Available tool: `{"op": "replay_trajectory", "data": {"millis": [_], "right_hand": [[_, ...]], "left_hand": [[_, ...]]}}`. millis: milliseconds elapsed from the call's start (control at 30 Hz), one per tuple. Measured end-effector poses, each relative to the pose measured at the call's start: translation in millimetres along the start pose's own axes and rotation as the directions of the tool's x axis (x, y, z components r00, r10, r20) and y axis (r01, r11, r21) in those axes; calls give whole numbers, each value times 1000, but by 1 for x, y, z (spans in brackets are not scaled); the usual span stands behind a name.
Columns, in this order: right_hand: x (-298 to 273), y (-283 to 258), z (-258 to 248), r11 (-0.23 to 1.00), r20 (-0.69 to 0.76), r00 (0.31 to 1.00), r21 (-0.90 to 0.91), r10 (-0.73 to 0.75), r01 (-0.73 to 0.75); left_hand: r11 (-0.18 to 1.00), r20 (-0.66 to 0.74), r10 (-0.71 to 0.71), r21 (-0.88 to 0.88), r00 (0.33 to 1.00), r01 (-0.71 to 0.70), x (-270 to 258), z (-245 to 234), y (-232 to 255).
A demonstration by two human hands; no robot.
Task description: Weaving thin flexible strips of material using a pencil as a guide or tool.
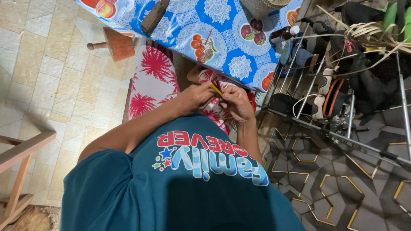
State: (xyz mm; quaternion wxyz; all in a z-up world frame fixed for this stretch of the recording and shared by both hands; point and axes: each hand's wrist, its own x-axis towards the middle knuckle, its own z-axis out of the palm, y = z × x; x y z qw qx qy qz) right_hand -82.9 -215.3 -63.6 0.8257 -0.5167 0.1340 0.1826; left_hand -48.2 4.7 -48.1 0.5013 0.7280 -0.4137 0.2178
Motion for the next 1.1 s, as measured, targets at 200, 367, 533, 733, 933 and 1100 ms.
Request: {"op": "replay_trajectory", "data": {"millis": [200,367,533,733,933,1100], "right_hand": [[1,-5,40,969,-105,963,-31,-247,245],[-2,-20,72,835,-111,871,-362,-479,414],[3,-3,66,457,33,692,-728,-721,511],[8,5,73,557,-99,693,-680,-714,477],[13,2,72,594,-119,712,-654,-692,469],[12,-10,77,680,-90,794,-580,-602,449]], "left_hand": [[978,-78,-189,73,979,195,-7,13,-7],[943,-52,-240,227,969,245,2,3,0],[888,-63,-442,108,895,447,-7,21,-4],[860,-74,-506,-116,859,497,0,18,-6],[837,-107,-542,-158,833,524,-9,29,-14],[818,-62,-575,-90,816,569,-1,20,-9]]}}
